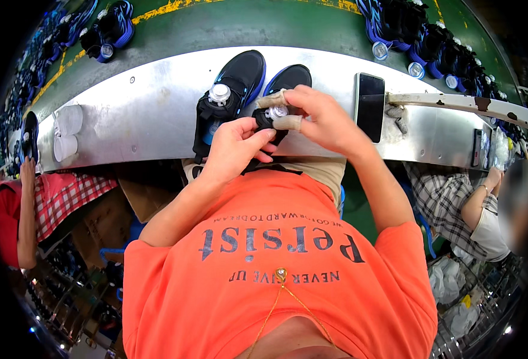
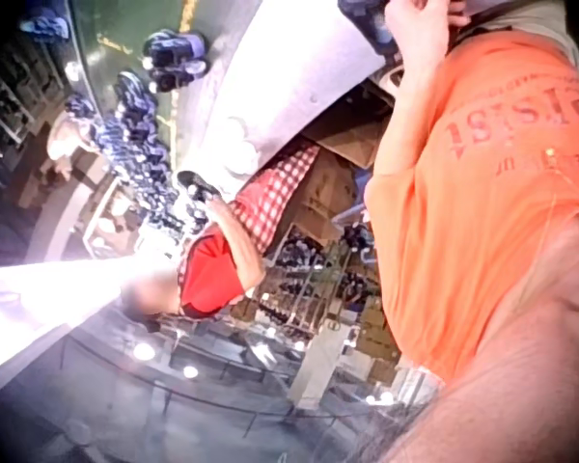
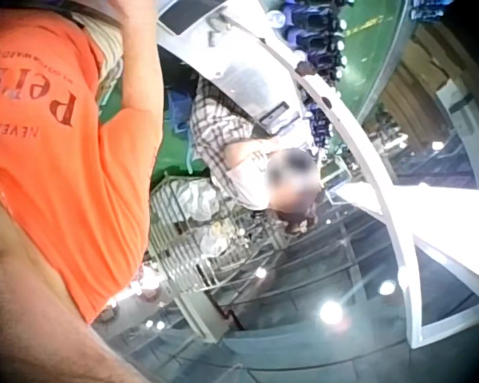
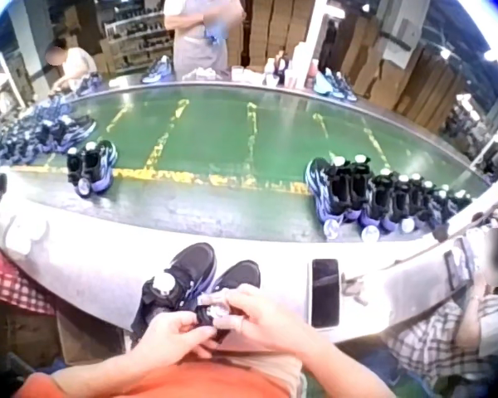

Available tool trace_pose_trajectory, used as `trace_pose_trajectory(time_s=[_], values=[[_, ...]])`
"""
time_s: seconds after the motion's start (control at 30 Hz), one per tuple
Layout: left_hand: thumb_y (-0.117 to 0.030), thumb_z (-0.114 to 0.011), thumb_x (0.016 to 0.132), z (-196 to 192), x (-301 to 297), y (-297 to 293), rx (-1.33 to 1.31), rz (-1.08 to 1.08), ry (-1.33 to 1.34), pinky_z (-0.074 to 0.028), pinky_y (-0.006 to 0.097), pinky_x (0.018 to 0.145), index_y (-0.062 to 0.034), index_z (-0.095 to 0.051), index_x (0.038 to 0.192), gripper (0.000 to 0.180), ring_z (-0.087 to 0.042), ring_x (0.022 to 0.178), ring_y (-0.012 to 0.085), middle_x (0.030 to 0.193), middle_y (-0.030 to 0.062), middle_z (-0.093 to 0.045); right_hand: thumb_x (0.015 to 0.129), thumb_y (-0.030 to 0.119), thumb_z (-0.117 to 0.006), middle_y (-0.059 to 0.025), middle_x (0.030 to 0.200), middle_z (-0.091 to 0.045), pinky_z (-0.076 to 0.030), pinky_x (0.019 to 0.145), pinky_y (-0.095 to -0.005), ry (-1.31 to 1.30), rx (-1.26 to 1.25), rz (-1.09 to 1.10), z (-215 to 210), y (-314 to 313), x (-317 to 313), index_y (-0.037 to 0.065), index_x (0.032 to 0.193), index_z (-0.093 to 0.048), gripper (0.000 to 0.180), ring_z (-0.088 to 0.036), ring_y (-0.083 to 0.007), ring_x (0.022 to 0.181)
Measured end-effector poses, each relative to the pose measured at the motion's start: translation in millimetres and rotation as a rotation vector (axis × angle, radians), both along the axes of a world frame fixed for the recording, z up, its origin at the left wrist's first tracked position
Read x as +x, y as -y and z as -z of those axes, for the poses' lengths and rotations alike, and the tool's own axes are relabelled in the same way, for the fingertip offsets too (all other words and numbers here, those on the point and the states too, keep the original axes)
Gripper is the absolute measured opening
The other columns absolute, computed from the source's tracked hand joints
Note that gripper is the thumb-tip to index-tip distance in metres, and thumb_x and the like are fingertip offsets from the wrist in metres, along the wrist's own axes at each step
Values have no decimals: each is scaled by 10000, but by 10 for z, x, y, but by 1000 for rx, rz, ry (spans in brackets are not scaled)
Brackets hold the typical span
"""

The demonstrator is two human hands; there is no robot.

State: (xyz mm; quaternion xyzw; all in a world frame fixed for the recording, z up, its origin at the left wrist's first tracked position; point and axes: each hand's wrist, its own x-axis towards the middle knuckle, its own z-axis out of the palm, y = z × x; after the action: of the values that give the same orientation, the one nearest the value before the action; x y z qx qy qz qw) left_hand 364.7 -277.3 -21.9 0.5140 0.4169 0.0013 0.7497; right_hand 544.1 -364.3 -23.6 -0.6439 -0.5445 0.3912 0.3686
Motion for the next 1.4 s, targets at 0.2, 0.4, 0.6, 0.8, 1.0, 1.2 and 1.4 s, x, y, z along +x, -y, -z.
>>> trace_pose_trajectory(time_s=[0.2, 0.4, 0.6, 0.8, 1.0, 1.2, 1.4], values=[[-93, -569, 917, -43, -12, -22, -167, -36, 40, -558, 258, 690, 45, -624, 1034, 189, -667, 880, 178, 972, 108, -660, 774, 154, -714, -64, 811, -527, -445, 648, -295, 69, 72, 105, 51, 6, -155, 121, 1112, -661, 343, -517, -186, 708], [-91, -549, 931, -38, -8, 167, -244, -166, 60, -566, 276, 713, 56, -612, 1071, 213, -664, 894, 191, 1003, 119, -644, 797, 148, -688, -81, 812, -558, -461, 645, -308, 24, 50, 37, 7, 26, -24, 144, 1105, -669, 309, -548, -217, 690], [-87, -536, 938, -40, -7, 159, -275, -160, 82, -572, 287, 726, 68, -606, 1081, 223, -660, 907, 197, 1016, 126, -636, 809, 126, -693, -28, 876, -540, -440, 683, -249, -102, -47, 88, 51, 73, -87, 131, 1172, -652, 365, -506, -123, 752], [-115, -551, 938, -42, -17, 186, -285, -162, 82, -575, 296, 733, 71, -601, 1082, 240, -657, 917, 203, 1030, 132, -628, 800, 146, -718, -15, 895, -531, -448, 705, -242, -141, -93, -15, 12, 32, 107, 120, 1195, -645, 402, -513, -112, 772], [-137, -541, 949, -30, -30, 176, -309, -179, 88, -586, 290, 688, 66, -606, 1066, 243, -663, 901, 206, 1014, 134, -631, 813, 253, -709, -54, 850, -480, -455, 667, -277, -74, -44, -39, 3, 36, 119, 164, 1161, -650, 364, -526, -149, 726], [-131, -524, 952, -36, 8, 182, -277, -200, 51, -589, 284, 666, 61, -608, 1055, 234, -668, 877, 201, 996, 133, -636, 745, 172, -740, -29, 836, -481, -430, 617, -256, 55, -110, -35, -59, -106, -26, 102, 1019, -675, 290, -484, -127, 671], [-163, -506, 968, 31, 16, 176, -259, -156, 48, -580, 280, 717, 43, -594, 1080, 250, -672, 929, 213, 1031, 122, -645, 715, 116, -710, -17, 845, -485, -399, 589, -243, -75, -59, -25, 134, -158, 0, 64, 955, -660, 251, -460, -106, 648]])
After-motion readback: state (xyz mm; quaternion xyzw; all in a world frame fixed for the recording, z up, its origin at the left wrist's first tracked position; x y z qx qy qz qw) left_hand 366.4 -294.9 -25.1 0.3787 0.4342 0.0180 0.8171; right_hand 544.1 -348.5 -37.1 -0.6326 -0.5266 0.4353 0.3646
